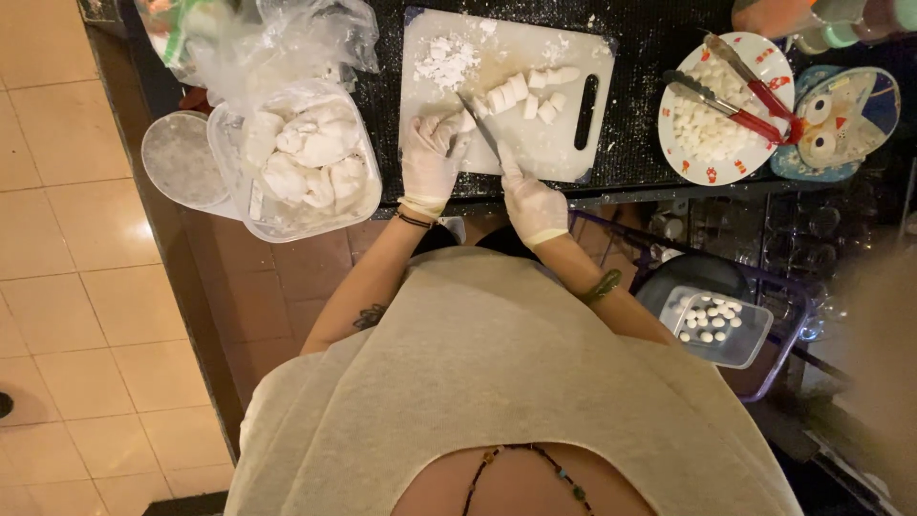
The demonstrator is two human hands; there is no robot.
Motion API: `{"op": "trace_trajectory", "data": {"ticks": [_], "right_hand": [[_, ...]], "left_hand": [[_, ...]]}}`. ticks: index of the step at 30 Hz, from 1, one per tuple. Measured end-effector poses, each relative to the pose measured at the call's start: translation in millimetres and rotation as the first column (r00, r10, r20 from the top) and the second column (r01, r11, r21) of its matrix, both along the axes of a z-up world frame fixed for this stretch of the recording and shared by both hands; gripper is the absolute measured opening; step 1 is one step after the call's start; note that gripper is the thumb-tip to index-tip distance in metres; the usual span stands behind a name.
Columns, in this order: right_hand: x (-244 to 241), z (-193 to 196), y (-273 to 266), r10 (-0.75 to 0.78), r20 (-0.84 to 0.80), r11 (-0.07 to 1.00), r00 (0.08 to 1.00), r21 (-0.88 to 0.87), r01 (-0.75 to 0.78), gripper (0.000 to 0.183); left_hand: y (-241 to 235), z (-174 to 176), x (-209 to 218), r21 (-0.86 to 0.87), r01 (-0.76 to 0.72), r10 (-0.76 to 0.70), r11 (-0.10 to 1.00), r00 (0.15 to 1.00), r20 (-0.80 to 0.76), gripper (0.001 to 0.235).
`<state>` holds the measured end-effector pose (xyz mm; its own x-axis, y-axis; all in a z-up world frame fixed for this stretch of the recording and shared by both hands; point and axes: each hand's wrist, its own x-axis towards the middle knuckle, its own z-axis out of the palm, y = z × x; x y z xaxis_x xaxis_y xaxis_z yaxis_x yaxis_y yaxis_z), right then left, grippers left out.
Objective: Cutting dough into small pieces and rolling them into balls on a cutting board.
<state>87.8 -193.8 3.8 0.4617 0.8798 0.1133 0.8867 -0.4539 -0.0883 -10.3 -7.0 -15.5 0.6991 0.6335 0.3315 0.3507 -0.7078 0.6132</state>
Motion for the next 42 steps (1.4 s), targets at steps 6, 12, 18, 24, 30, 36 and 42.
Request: {"op": "trace_trajectory", "data": {"ticks": [6, 12, 18, 24, 30, 36, 42], "right_hand": [[-2.1, 12.4, -11.6, -0.017, -0.138, 0.994, 0.99, 0.101, 0.031, 0.069], [-16.8, 9.1, -7.9, 0.032, -0.007, 0.994, 0.999, 0.106, -0.031, 0.068], [-16.7, -8.6, -1.8, 0.007, -0.005, 0.998, 1.0, -0.055, -0.007, 0.068], [-8.0, 4.4, 1.1, 0.024, -0.094, 0.996, 0.995, 0.087, -0.015, 0.061], [-5.4, -11.1, -17.9, -0.001, -0.108, 0.991, 0.994, 0.132, 0.015, 0.047], [-23.7, 11.7, -5.2, 0.041, -0.031, 0.995, 0.999, 0.087, -0.038, 0.062], [-19.4, -3.2, 1.6, 0.078, 0.089, 0.996, 0.993, -0.038, -0.075, 0.067]], "left_hand": [[-1.0, 19.1, -9.5, -0.068, -0.063, 0.064, 0.996, 0.998, 0.005, 0.039], [-0.9, 10.0, -16.2, -0.097, -0.04, 0.036, 0.994, 0.999, -0.037, 0.035], [2.5, 12.7, -13.7, -0.084, -0.014, 0.013, 0.996, 1.0, -0.023, 0.035], [3.9, 20.8, -13.0, -0.088, -0.006, 0.003, 0.996, 0.999, -0.032, 0.034], [-1.1, 23.8, -17.6, -0.221, -0.056, 0.064, 0.974, 0.997, 0.03, 0.035], [-2.0, 13.1, -19.7, -0.249, -0.027, 0.063, 0.968, 0.988, 0.14, 0.028], [1.9, 12.8, -20.2, -0.159, 0.005, 0.012, 0.987, 0.994, 0.108, 0.024]]}}
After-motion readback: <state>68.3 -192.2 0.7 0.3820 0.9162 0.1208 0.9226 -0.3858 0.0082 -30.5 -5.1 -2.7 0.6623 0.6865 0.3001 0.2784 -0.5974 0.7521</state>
